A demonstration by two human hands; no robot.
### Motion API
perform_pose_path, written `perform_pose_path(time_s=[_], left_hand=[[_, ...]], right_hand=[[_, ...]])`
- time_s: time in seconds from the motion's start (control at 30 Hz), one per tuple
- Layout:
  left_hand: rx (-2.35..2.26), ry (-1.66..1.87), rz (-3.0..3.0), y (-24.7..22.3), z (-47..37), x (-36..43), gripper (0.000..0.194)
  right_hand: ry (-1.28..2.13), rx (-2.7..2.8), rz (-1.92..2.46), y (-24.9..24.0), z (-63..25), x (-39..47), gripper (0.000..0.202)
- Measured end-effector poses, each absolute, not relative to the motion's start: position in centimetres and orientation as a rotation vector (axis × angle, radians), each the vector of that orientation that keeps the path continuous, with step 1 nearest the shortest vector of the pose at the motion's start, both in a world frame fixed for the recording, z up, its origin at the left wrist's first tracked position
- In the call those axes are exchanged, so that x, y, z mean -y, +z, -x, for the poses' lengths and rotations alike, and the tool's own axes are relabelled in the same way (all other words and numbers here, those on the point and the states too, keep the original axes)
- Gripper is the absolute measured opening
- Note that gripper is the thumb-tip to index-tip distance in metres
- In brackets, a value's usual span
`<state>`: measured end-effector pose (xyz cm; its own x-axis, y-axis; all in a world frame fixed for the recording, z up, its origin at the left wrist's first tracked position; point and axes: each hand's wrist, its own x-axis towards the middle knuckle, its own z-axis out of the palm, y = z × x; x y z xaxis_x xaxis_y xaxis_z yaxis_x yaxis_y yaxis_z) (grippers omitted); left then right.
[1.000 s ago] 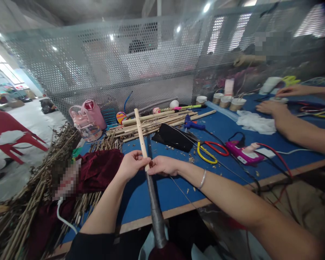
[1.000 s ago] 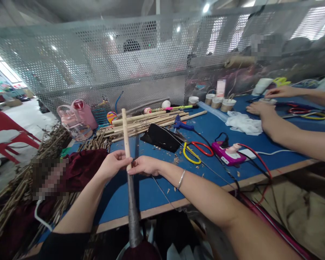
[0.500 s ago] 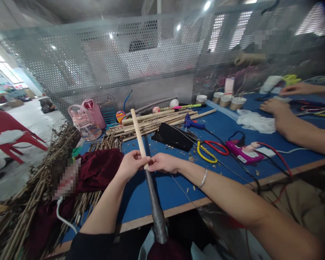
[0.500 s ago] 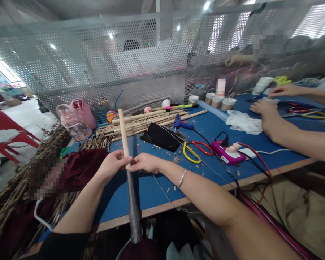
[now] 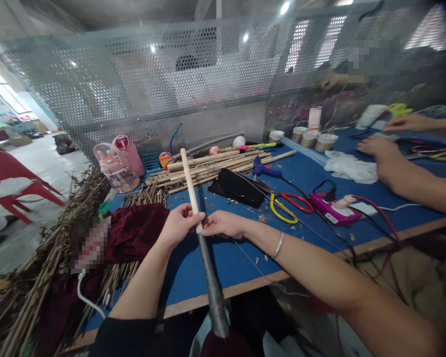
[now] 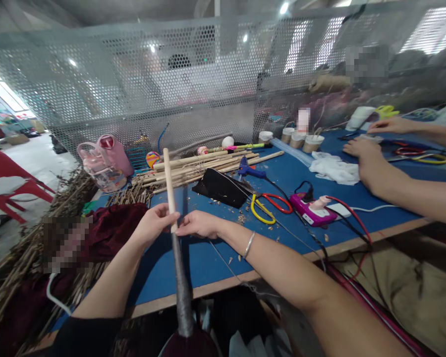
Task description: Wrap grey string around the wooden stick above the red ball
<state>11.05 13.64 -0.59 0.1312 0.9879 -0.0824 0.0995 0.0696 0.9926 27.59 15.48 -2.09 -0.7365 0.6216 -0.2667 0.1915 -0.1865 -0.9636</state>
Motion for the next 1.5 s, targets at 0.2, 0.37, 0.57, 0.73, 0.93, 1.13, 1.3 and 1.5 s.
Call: perform_pose_path(time_s=[0.2,0.37,0.57,0.73,0.93,1.13,1.3,1.5], left_hand=[[-1.122,0.976,-1.178,-0.7,-10.6,-13.9,0.056],[-1.06,0.978,-1.159,-0.6,-10.6,-13.8,0.044],[-1.18,1.047,-1.219,-1.0,-10.9,-14.1,0.036],[-1.036,0.986,-1.124,-0.5,-10.7,-13.8,0.044],[-0.939,1.001,-1.081,0.0,-10.8,-13.2,0.053],[-1.129,1.062,-1.206,-0.7,-11.3,-13.4,0.037],[-0.997,1.016,-1.158,0.1,-10.9,-13.3,0.045],[-0.885,1.009,-1.116,0.4,-10.9,-12.9,0.052]], right_hand=[[2.071,1.794,0.895,-1.9,-27.8,-15.4,0.034],[2.089,1.775,0.885,-2.0,-27.7,-15.3,0.033],[2.093,1.732,0.89,-2.4,-27.6,-15.6,0.032],[2.156,1.767,0.825,-2.3,-27.6,-15.4,0.035],[2.191,1.789,0.747,-2.1,-27.6,-15.0,0.044],[2.104,1.8,0.789,-2.3,-27.3,-15.1,0.044],[2.167,1.812,0.734,-2.1,-27.5,-15.1,0.045],[2.119,1.842,0.645,-2.2,-27.7,-15.2,0.04]])
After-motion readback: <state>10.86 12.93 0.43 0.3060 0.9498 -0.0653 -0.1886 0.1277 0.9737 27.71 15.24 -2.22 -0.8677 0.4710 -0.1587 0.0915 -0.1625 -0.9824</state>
